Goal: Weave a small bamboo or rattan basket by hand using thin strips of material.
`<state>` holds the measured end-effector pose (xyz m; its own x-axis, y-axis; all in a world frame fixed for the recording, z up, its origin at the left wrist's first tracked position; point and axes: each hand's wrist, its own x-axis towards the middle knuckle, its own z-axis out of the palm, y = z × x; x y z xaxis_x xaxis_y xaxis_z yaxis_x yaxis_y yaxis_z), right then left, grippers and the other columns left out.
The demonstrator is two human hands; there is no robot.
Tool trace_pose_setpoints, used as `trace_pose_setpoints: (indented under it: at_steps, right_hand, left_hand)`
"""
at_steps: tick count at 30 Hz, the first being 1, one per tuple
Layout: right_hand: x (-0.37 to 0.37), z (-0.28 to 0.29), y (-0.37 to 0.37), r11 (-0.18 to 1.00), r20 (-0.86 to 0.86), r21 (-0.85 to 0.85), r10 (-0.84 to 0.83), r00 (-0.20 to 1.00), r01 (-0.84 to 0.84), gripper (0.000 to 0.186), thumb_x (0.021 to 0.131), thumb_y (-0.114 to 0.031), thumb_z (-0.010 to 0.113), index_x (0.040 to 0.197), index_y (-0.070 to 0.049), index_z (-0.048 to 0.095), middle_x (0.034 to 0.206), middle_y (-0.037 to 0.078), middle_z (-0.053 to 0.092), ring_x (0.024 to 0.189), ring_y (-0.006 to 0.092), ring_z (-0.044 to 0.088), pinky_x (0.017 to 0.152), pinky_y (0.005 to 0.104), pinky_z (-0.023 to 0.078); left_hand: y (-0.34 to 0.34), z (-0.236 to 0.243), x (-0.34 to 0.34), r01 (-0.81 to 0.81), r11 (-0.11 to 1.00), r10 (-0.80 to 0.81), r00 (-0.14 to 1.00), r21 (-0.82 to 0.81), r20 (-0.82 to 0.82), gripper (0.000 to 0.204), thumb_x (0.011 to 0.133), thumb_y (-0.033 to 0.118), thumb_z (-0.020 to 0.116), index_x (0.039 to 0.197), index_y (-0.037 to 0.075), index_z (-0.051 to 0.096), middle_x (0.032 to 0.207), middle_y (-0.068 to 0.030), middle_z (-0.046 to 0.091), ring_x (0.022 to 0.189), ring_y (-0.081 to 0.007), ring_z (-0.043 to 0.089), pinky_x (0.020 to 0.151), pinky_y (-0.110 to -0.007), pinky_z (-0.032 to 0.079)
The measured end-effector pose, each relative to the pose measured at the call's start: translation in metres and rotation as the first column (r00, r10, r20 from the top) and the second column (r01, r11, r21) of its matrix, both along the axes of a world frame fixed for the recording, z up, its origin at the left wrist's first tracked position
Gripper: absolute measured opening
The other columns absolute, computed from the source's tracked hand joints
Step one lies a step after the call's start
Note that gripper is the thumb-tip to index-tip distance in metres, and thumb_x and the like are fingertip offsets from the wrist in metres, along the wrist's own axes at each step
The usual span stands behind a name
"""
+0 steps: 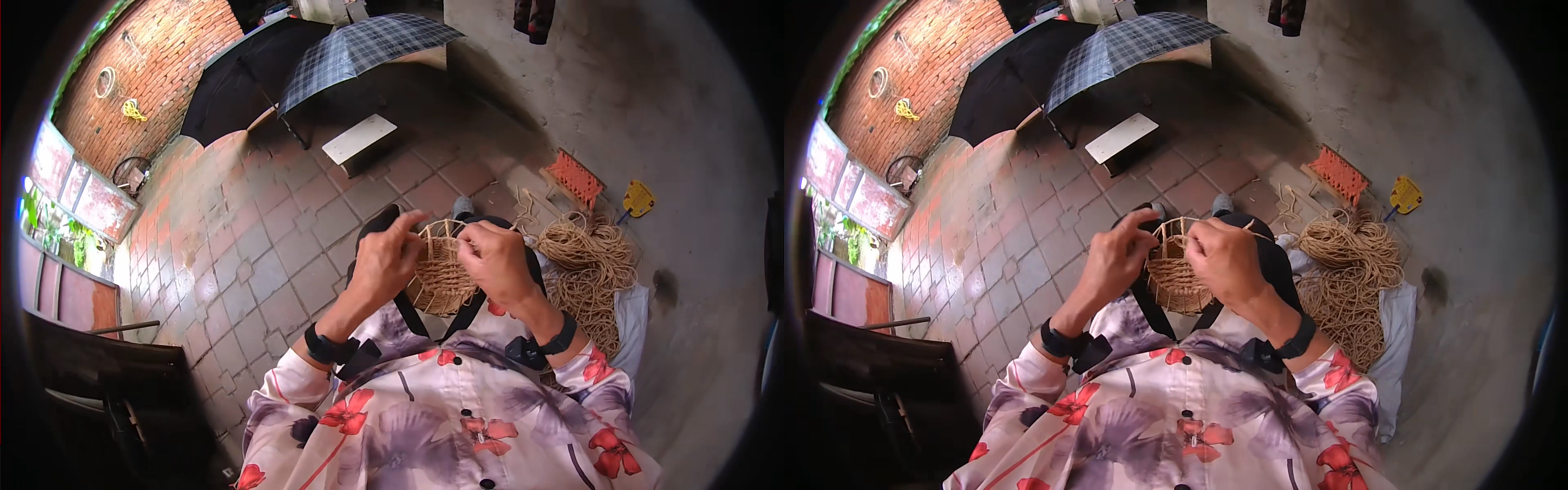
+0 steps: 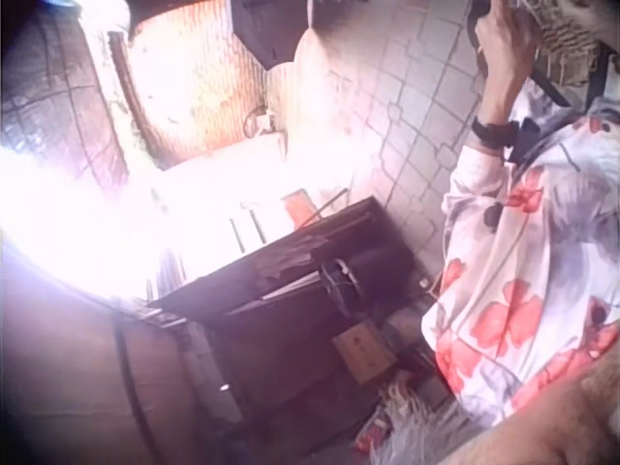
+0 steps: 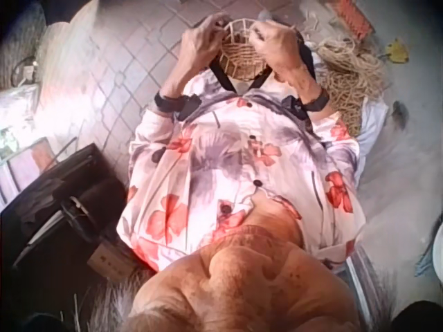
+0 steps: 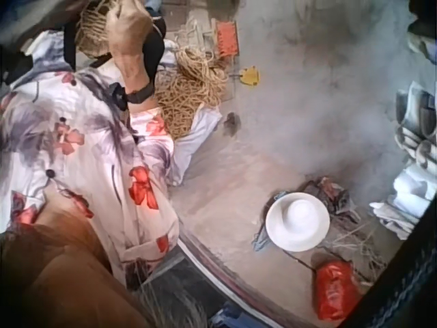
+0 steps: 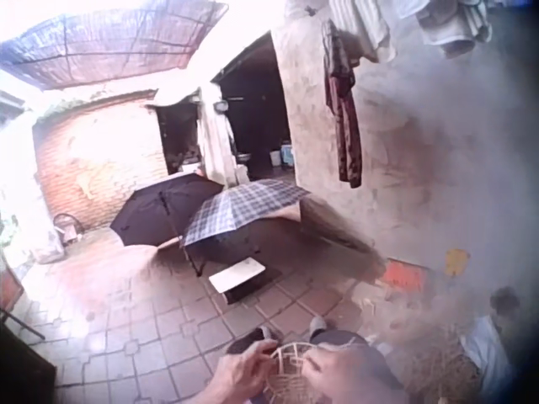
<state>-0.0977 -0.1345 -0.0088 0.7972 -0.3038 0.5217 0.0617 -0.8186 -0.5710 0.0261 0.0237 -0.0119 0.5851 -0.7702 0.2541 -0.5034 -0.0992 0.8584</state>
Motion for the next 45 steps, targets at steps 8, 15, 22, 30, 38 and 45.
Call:
trace_pose_setpoints:
  at_steps: [8, 15, 22, 30, 38, 45]
  right_hand:
    - [0.029, -0.016, 0.009, 0.95, -0.464, -0.283, -0.019, 0.886, -0.128, 0.013, 0.078, -0.011, 0.061, 0.084, -0.001, 0.066, 0.078, 0.018, 0.067, 0.072, 0.0351, 0.066, 0.065, 0.0456, 0.052]
    - [0.023, -0.022, 0.009, 0.993, -0.291, -0.116, -0.006, 0.957, -0.029, 0.014, 0.079, -0.012, 0.062, 0.088, -0.002, 0.067, 0.083, 0.018, 0.068, 0.075, 0.0356, 0.067, 0.07, 0.0463, 0.052]
    - [-0.018, -0.005, -0.043, 0.957, -0.053, 0.267, -0.099, 0.994, 0.11, 0.019, 0.084, -0.007, 0.067, 0.101, -0.002, 0.061, 0.093, 0.011, 0.063, 0.067, 0.0211, 0.065, 0.06, 0.0314, 0.052]
    - [-0.035, -0.016, -0.038, 0.945, -0.084, 0.327, 0.046, 0.995, -0.016, 0.011, 0.085, -0.002, 0.06, 0.096, 0.0, 0.063, 0.087, 0.012, 0.065, 0.076, 0.0245, 0.065, 0.066, 0.0328, 0.051]
    - [-0.03, -0.019, -0.018, 0.997, -0.116, -0.073, 0.022, 0.993, -0.03, 0.019, 0.077, 0.006, 0.056, 0.091, -0.005, 0.062, 0.087, 0.011, 0.054, 0.073, 0.033, 0.061, 0.066, 0.0428, 0.05]
    - [-0.011, -0.009, 0.004, 0.976, -0.132, -0.125, 0.16, 0.978, -0.177, 0.028, 0.073, 0.008, 0.059, 0.098, -0.004, 0.062, 0.09, 0.012, 0.057, 0.08, 0.0329, 0.064, 0.066, 0.0428, 0.051]
  left_hand:
    - [-0.01, 0.002, -0.011, -0.067, 0.944, -0.134, 0.819, 0.324, 0.558, 0.069, 0.073, 0.005, 0.067, 0.138, 0.014, 0.046, 0.077, -0.0159, 0.068, 0.069, -0.0365, 0.066, 0.061, -0.044, 0.052]
    - [-0.014, 0.007, 0.0, 0.014, 0.931, -0.179, 0.889, 0.365, 0.421, 0.07, 0.073, 0.001, 0.063, 0.139, 0.017, 0.045, 0.076, -0.0161, 0.065, 0.069, -0.0347, 0.066, 0.062, -0.044, 0.051]
    - [0.033, 0.019, 0.007, 0.042, 0.987, -0.119, 0.831, -0.152, -0.543, 0.041, 0.087, 0.002, 0.058, 0.126, 0.01, 0.052, 0.077, -0.0041, 0.06, 0.057, -0.0114, 0.052, 0.05, -0.025, 0.043]
    - [0.115, -0.027, 0.061, -0.156, 0.759, -0.511, 0.458, -0.632, -0.727, 0.023, 0.097, 0.009, 0.052, 0.118, 0.005, 0.06, 0.071, 0.0011, 0.05, 0.055, -0.0062, 0.04, 0.046, -0.022, 0.037]
    - [0.124, -0.022, 0.065, -0.637, 0.747, 0.386, 0.649, 0.19, 0.655, 0.03, 0.087, 0.014, 0.065, 0.117, 0.011, 0.065, 0.098, -0.0169, 0.067, 0.075, -0.0343, 0.066, 0.066, -0.039, 0.053]
    - [0.045, 0.006, 0.0, -0.105, 0.994, 0.096, 0.98, 0.044, 0.176, 0.016, 0.085, 0.007, 0.066, 0.101, 0.002, 0.066, 0.09, -0.0127, 0.068, 0.067, -0.0183, 0.063, 0.06, -0.031, 0.049]
